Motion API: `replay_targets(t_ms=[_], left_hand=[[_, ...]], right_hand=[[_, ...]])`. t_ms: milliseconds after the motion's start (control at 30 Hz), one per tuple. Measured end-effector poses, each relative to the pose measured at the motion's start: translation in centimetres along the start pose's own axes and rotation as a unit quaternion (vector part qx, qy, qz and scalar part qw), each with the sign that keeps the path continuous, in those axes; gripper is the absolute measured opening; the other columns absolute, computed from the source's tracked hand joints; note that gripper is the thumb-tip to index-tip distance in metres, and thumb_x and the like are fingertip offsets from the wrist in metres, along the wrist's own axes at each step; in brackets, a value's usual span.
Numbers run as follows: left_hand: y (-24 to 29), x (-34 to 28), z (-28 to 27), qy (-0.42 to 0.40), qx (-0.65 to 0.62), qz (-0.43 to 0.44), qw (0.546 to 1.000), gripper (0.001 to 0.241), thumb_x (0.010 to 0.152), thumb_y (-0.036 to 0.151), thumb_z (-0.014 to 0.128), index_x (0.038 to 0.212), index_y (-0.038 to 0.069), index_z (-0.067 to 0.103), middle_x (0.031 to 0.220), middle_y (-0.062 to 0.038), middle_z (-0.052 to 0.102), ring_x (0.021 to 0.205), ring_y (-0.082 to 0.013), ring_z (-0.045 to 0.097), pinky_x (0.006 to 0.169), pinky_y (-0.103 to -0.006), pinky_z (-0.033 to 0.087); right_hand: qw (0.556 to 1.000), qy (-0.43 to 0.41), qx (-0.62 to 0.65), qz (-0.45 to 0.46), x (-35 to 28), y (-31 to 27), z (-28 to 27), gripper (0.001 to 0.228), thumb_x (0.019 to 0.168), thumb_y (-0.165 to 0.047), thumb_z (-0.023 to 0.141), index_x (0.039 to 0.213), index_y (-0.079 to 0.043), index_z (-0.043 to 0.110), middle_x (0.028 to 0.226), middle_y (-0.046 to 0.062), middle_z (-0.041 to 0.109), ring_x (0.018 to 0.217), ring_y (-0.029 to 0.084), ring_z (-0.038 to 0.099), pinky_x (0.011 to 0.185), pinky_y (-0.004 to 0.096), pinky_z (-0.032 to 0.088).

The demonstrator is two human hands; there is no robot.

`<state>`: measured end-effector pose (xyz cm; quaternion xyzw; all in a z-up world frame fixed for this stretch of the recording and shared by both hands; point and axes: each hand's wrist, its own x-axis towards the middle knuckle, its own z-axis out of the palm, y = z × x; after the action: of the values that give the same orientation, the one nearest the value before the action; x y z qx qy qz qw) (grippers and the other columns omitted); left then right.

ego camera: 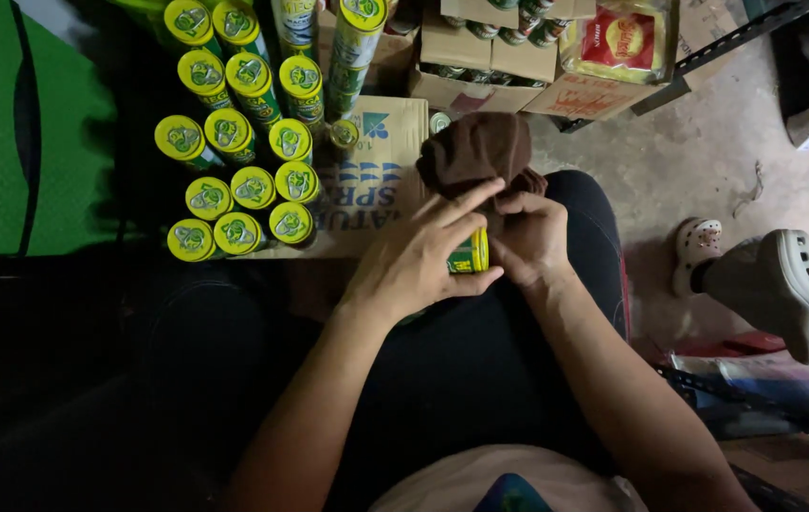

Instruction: Wiping canned goods with a cloth and organizing them on shelves.

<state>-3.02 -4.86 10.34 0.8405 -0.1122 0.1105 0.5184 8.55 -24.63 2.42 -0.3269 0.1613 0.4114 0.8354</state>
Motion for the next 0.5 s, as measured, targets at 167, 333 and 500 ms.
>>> replay_targets(t_ms=[167, 333, 500], left_hand=[[-0.9, -0.1, 1.9, -0.026, 0.086, 0.027, 0.996, 0.052, 0.086, 0.044, 0.078, 0.11, 0.0, 0.065, 0.16, -0.006, 0.043, 0.112, -0.0387, 0.062, 0.093, -0.0479, 0.054], [-1.1, -0.9, 4.3, 0.034, 0.151, -0.051, 0.987, 0.051, 0.076, 0.042, 0.083, 0.102, 0.002, 0.066, 0.144, -0.011, 0.045, 0.116, -0.0413, 0.059, 0.093, -0.0503, 0.053], [-0.4, -0.7, 4.3, -0.068, 0.111, -0.172, 0.977, 0.056, 0.083, 0.044, 0.081, 0.115, 0.002, 0.065, 0.138, -0.012, 0.049, 0.108, -0.0349, 0.065, 0.089, -0.0483, 0.055]], right_hand=[[0.996, -0.067, 0.065, -0.015, 1.2, 0.3, -1.4, 0.018, 0.095, -0.005, 0.056, 0.11, 0.001, 0.063, 0.118, 0.017, 0.067, 0.119, 0.034, 0.06, 0.117, 0.049, 0.043], [0.998, 0.02, 0.024, -0.056, 1.1, 0.3, 1.1, 0.027, 0.085, -0.007, 0.055, 0.109, 0.0, 0.065, 0.117, 0.016, 0.068, 0.118, 0.035, 0.061, 0.114, 0.049, 0.044], [0.995, 0.001, 0.037, -0.089, 2.2, 0.0, -1.5, 0.023, 0.087, -0.008, 0.056, 0.108, 0.001, 0.063, 0.116, 0.018, 0.067, 0.116, 0.038, 0.061, 0.114, 0.052, 0.044]])
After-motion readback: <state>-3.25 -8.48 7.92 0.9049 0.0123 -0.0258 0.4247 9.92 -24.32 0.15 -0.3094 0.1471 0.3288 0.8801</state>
